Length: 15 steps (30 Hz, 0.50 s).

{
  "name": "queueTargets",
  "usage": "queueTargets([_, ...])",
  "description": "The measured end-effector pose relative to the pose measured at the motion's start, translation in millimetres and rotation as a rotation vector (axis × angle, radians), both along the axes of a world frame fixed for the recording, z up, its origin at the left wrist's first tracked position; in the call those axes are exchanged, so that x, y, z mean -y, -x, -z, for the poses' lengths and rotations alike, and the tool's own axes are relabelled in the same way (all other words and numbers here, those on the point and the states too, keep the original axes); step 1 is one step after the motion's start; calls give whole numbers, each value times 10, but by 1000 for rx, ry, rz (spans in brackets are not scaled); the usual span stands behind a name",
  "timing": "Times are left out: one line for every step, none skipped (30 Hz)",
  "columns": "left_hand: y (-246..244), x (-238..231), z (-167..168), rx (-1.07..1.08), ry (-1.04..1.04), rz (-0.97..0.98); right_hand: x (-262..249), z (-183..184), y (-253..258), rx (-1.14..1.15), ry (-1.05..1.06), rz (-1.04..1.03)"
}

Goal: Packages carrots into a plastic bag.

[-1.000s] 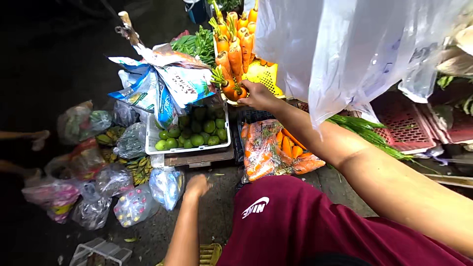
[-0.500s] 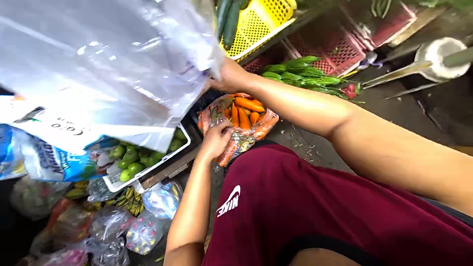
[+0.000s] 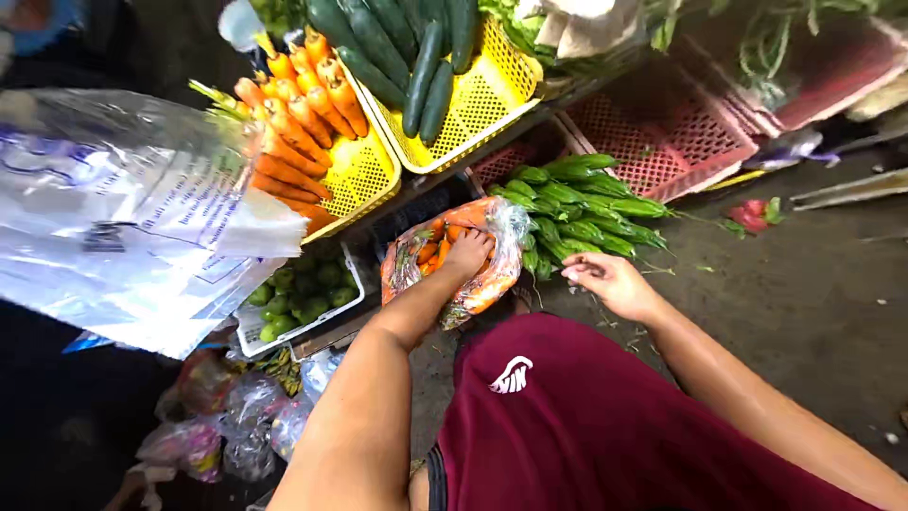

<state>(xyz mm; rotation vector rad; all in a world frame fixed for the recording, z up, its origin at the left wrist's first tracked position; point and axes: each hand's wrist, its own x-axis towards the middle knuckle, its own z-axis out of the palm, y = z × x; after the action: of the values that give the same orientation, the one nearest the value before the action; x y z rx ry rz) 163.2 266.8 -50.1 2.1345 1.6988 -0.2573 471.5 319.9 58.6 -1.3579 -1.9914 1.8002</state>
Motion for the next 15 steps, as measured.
queueTargets([0,-33,25,4,20,-5,-48,-8,-2,-16,30,-2])
queueTargets([14,-64,30,8,38,-15,-109,-27,28,-33,56,-15])
queueTargets([30,-81,21,13,46,-24,-172,-52,70,-46,76,-40])
queueTargets([37,-76,-2,17,45,-34,-234,-78,114,-50,90,-75])
queueTargets([55,-65,-43,16,30,-42,-302,-104,169,-46,100,-119])
queueTargets([93,-55,-108,16,4,-47,-372,-136,233,-37,104,-167])
queueTargets([140,-37,-196,16,-17,-62,-435,-165,299,-14,109,-225])
queueTargets([190,9,-292,26,-38,-107,-484,-187,361,17,116,-292])
queueTargets([246,72,-389,44,-67,-184,-528,-205,417,50,124,-364])
queueTargets([311,144,-491,72,-104,-305,-573,-229,468,78,131,-426])
queueTargets([368,248,-595,124,-156,-461,-601,-244,494,83,139,-459])
queueTargets([395,388,-718,229,-216,-654,-616,-247,499,80,143,-462])
queueTargets([417,545,-886,377,-284,-869,-638,-237,519,61,147,-447])
queueTargets([432,702,-1062,568,-378,-1082,-664,-230,566,34,148,-419])
queueTargets([401,872,-1232,798,-490,-1279,-674,-233,624,7,146,-386])
